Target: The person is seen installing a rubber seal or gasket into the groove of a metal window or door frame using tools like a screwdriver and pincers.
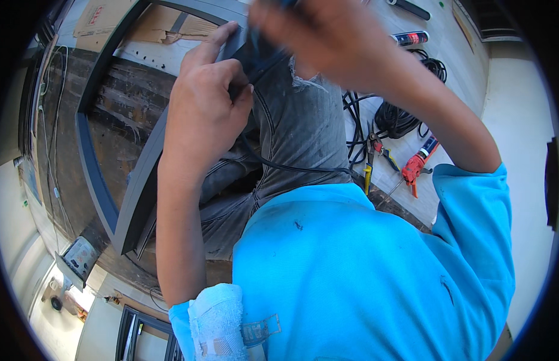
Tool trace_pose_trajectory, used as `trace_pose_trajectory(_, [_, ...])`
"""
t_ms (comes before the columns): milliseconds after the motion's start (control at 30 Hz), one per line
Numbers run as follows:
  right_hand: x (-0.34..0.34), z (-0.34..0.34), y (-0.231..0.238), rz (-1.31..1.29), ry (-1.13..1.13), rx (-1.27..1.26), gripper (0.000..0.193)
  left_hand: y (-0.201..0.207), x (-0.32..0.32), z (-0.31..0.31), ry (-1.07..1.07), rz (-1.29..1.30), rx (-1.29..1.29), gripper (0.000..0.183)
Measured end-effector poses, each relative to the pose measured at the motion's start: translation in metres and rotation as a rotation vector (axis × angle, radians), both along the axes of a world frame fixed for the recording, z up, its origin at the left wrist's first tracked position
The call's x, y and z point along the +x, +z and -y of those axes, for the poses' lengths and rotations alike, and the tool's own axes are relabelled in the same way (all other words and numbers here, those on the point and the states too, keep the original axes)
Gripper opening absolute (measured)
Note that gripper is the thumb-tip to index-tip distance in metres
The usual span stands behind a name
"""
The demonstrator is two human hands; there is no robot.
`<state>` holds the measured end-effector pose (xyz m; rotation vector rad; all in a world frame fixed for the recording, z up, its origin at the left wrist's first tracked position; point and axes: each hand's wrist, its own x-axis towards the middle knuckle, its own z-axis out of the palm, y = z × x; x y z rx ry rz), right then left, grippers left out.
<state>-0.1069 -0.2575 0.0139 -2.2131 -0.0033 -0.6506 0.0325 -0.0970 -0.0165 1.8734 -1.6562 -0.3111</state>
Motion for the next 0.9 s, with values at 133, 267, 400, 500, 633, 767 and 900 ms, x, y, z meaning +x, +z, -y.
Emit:
trace_pose_trajectory(133, [-0.001, 0.012, 0.016, -0.108, -0.007, 0.014, 0.032, 0.000, 0.001, -0.001, -0.004, 0.015, -0.012, 0.007])
trace_pose_trajectory(267, [-0.007, 0.008, -0.003, -0.170, 0.024, 0.055, 0.026, 0.002, 0.001, 0.000, -0.018, 0.015, -0.005, 0.007])
trace_pose_trajectory(400, [0.009, -0.011, 0.061, -0.159, -0.260, 0.129, 0.030, -0.002, 0.003, -0.006, 0.002, 0.013, 0.010, 0.008])
trace_pose_trajectory(500, [0.000, -0.005, 0.008, -0.270, -0.030, 0.210, 0.020, -0.001, 0.003, -0.003, -0.017, 0.014, 0.028, 0.007])
trace_pose_trajectory(633, [0.008, -0.013, 0.056, -0.127, -0.230, 0.148, 0.024, 0.004, 0.005, -0.006, -0.014, 0.009, 0.048, 0.011])
trace_pose_trajectory(767, [-0.007, 0.005, -0.003, -0.292, 0.002, 0.088, 0.040, 0.007, -0.001, -0.015, -0.008, 0.097, 0.037, 0.011])
trace_pose_trajectory(900, [0.005, -0.002, 0.031, 0.004, -0.062, 0.351, 0.038, 0.004, 0.000, -0.028, 0.102, 0.065, 0.042, 0.012])
